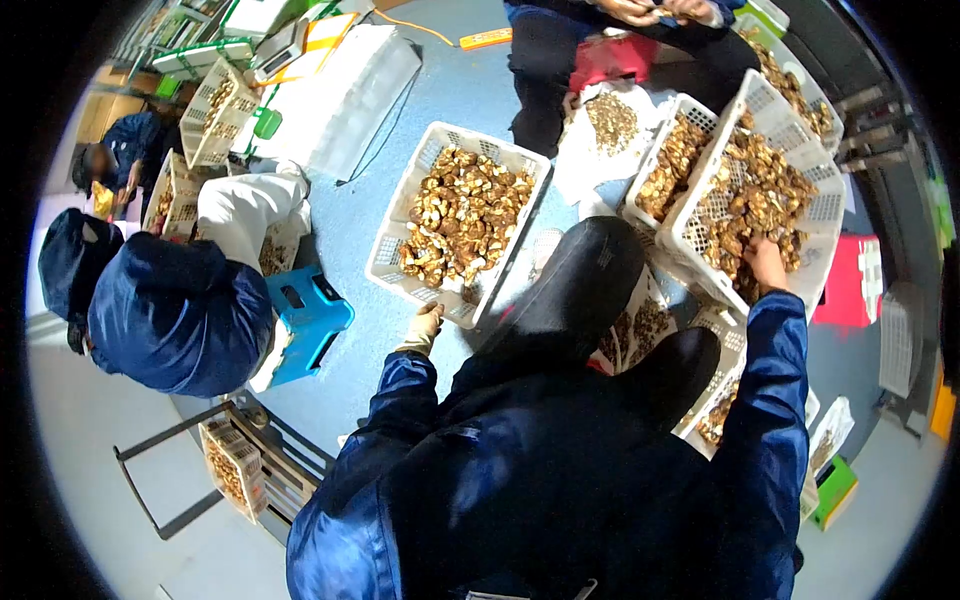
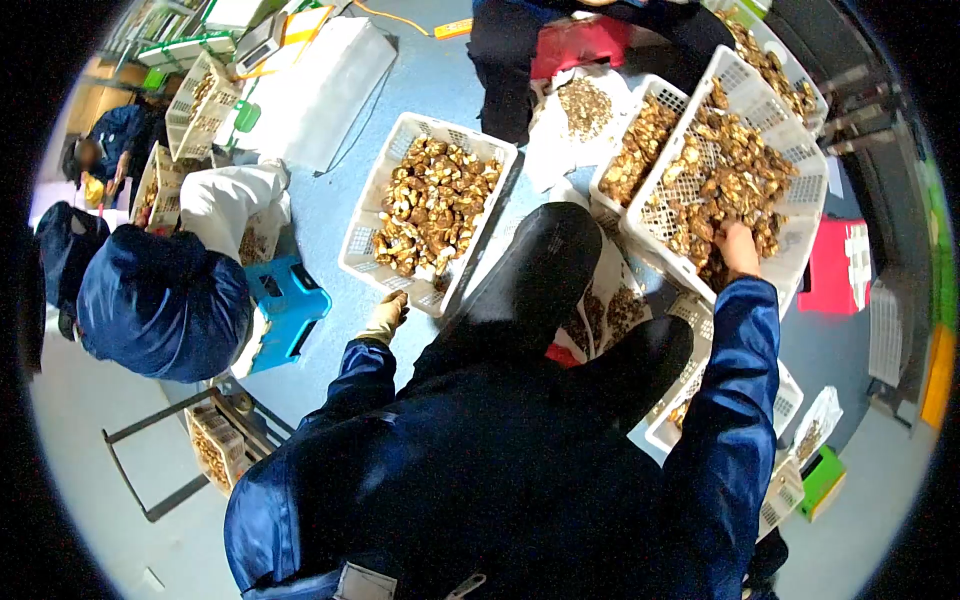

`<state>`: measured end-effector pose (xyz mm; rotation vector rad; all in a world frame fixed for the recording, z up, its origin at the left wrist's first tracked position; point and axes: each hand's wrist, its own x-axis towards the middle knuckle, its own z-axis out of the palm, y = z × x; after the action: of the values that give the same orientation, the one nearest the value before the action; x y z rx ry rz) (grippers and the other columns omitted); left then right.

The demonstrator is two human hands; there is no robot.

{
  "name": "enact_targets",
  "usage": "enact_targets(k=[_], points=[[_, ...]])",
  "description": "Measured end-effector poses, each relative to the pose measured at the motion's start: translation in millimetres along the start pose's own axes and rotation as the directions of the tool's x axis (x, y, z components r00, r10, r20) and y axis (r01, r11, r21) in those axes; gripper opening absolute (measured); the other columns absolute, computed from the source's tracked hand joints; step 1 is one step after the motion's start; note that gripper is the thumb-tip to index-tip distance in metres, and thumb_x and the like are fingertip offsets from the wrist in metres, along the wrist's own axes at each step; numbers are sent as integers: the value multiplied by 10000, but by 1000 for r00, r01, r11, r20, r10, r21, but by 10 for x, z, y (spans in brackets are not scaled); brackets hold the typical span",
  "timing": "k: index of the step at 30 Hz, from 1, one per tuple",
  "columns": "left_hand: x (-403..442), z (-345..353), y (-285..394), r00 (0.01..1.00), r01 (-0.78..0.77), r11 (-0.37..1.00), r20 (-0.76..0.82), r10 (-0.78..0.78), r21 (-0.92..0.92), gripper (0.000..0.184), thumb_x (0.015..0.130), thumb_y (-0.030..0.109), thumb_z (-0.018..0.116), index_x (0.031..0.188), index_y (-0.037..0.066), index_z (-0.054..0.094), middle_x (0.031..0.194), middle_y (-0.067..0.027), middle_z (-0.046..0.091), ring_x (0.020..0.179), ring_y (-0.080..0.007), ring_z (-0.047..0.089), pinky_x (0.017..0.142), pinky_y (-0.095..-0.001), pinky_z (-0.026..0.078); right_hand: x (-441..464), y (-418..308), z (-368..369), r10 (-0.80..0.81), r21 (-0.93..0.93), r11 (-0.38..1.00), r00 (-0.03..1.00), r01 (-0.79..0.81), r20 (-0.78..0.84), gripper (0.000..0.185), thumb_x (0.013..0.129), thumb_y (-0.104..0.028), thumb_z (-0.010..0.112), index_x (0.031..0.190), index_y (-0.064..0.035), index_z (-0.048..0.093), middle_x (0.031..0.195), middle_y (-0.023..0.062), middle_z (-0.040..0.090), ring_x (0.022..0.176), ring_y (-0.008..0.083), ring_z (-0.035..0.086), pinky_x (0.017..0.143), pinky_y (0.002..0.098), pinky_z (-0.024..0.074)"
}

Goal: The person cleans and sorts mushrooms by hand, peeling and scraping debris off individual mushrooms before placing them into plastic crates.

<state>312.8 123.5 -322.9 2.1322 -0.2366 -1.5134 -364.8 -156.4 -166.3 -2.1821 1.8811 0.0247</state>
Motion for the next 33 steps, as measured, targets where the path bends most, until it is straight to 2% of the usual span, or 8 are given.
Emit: enact_targets(k=[3,7,11,12,13,22,27,33], points=[[0,2,-179,996,59,998,61,-59,-2,326,880,332,599,1156,165,549,834,6,589,713,-148,552,616,-315,453,-110,14,56,-12,-1,1000,1000,12,-26,168,741,-150,655,814,1,650,787,239,621,768,395,610,690,445,482],[276,-248,-528,924,-57,996,383,25,72,255,905,333,510,847,86,523,665,-15,476,626,-147,499,534,-309,421,-562,-1,-124,326,102,942,945,-321,-37,315,812,-327,604,903,-34,679,838,220,653,783,353,640,691,441,491],[-306,-91,52,938,-31,991,345,-17,133,270,907,350,509,854,88,549,759,-28,539,655,-167,515,574,-311,442,-749,-272,-124,579,92,813,779,-575,-240,268,751,-308,631,762,-50,701,759,193,656,715,338,644,665,450,509],[-164,-33,141,937,-4,989,347,-49,149,268,906,350,514,861,88,552,768,-29,543,665,-169,519,581,-313,445,-598,-34,159,405,34,910,869,-413,-285,243,729,-294,642,704,-60,704,714,190,647,693,332,647,635,467,510],[-93,53,254,935,3,986,350,-63,169,267,904,351,520,868,88,555,777,-30,548,675,-172,523,588,-315,447,-531,-122,110,558,187,830,767,-526,-317,212,709,-272,645,663,-72,702,691,175,644,691,335,647,631,474,508],[45,539,625,927,-18,972,368,-71,233,272,890,356,570,931,88,585,860,-38,587,763,-195,557,650,-337,470,-1189,-701,-544,729,734,607,582,-305,-361,181,777,-173,618,840,-3,620,825,227,628,837,391,613,767,449,476],[210,423,460,939,-5,981,339,-63,194,284,883,359,598,966,88,601,906,-42,608,812,-207,576,685,-350,483,-1809,-476,-340,764,865,494,519,-89,-383,154,854,-148,536,854,-18,620,772,134,655,739,256,628,654,383,479],[-492,388,297,979,-116,913,199,39,390,330,870,305,587,1144,126,544,823,-34,586,716,-184,549,599,-364,462,-3182,214,1422,875,772,376,470,-512,-115,165,836,-137,524,806,-33,648,765,118,674,689,230,632,616,397,485]])
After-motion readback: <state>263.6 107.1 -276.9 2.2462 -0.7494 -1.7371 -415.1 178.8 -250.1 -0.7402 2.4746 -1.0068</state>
